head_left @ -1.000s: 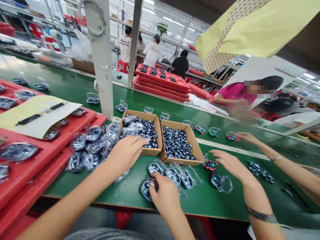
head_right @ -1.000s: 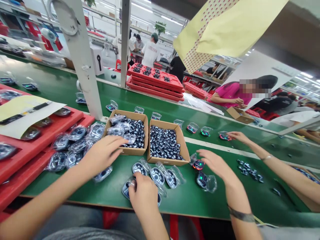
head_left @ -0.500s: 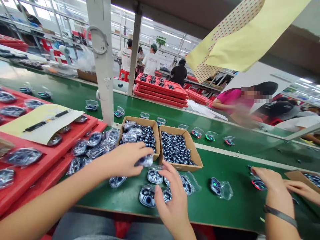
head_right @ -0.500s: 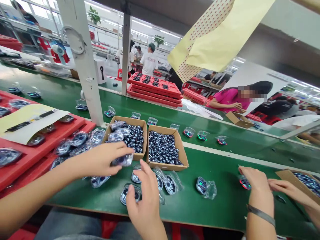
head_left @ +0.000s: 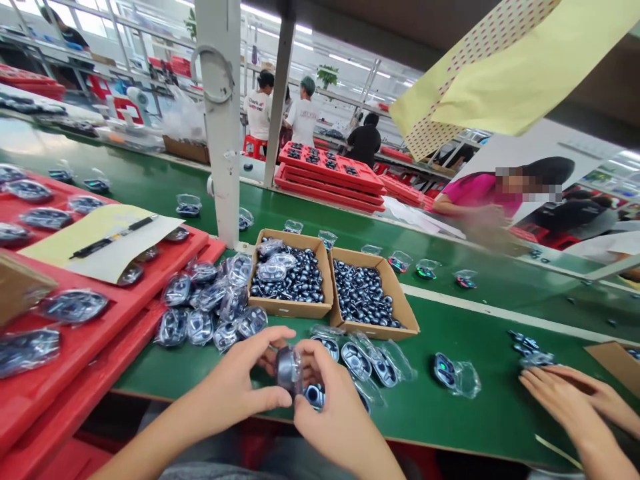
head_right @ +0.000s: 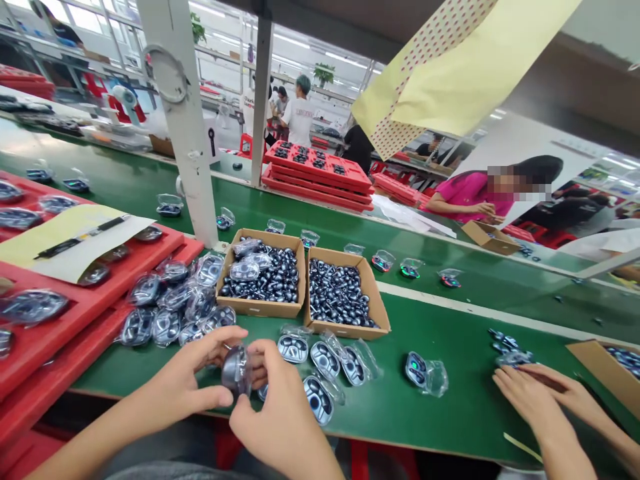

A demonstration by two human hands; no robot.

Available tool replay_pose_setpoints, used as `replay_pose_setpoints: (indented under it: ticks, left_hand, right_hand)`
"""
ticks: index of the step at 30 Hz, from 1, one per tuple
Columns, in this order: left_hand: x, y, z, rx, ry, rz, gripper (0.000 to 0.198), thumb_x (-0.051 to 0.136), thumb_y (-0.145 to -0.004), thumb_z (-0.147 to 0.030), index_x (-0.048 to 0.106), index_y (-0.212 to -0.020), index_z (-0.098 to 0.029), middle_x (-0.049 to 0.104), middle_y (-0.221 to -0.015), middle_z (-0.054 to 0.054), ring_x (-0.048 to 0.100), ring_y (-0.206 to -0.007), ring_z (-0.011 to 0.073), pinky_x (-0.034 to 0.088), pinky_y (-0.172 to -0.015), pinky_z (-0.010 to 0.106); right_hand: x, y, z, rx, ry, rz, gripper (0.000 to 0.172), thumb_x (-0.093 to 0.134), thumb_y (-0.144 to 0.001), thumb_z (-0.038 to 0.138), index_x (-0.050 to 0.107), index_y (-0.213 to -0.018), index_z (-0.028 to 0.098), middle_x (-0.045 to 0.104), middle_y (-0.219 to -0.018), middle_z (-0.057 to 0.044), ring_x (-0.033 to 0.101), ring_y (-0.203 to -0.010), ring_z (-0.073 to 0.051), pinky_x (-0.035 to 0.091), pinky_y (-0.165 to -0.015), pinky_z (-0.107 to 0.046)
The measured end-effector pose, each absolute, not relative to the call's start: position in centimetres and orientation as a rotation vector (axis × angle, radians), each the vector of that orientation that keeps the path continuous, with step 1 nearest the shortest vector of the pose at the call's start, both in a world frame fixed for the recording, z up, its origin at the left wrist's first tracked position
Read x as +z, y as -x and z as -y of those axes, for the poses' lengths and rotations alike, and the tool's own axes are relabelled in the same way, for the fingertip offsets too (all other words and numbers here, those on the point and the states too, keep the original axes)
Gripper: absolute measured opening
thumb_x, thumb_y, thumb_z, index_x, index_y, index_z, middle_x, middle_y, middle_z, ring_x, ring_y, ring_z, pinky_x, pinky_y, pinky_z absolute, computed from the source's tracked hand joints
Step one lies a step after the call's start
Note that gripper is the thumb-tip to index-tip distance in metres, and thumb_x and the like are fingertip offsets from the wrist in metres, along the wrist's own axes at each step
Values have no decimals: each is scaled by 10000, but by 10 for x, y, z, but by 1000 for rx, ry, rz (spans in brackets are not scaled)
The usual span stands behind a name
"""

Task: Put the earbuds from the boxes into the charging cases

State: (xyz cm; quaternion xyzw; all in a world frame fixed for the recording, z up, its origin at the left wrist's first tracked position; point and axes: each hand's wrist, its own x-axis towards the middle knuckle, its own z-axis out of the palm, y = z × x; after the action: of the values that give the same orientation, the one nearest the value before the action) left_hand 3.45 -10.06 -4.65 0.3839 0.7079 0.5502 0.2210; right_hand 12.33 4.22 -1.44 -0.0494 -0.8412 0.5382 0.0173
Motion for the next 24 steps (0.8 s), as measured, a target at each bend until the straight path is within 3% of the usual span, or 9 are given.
replay_pose_setpoints:
  ticks: [5,10,16,20,24]
  left_hand:
    - [-38,-34,103,1397,-1306,-2046,528,612,-690,-181,415,-1171,-271,519,-1141,27,505,-1000,188,419,-861,299]
    - [-30,-21,106,1216,-1398,-2104,532,554,-740,-200,367,-1233,-263,497,-1226,34,502,-1054,176,420,-876,283]
    - [-11,46,78,705,-1423,-2655,434,486,-801,-242,410,-1222,-175,516,-1221,80,471,-1114,195,358,-950,325]
    - [-13,88,48,230,-1330,-2900,473,592,-694,-163,475,-1151,-119,586,-1078,157,545,-1001,279,428,-838,388]
    - [-9,95,35,195,-1348,-2879,342,647,-563,-94,583,-898,-119,619,-915,133,604,-839,275,474,-725,366]
  right_hand:
    - [-12,-119,-47,1571,137,2684,434,396,-547,2,457,-924,207,579,-785,18,546,-682,-117,436,-626,-212]
    - [-14,-97,-70,1510,125,2775,292,312,-660,45,523,-802,188,581,-665,15,548,-597,-111,399,-553,-196]
    - [-14,-57,-73,337,231,3029,216,392,-776,206,605,-764,172,648,-705,-56,585,-663,-173,379,-590,-244]
    - [-28,-45,-67,201,141,3084,150,501,-706,192,638,-728,135,663,-707,-107,604,-705,-227,411,-646,-300]
    - [-28,-52,-72,205,98,3056,207,558,-699,223,638,-861,123,663,-814,-116,591,-830,-243,422,-764,-346]
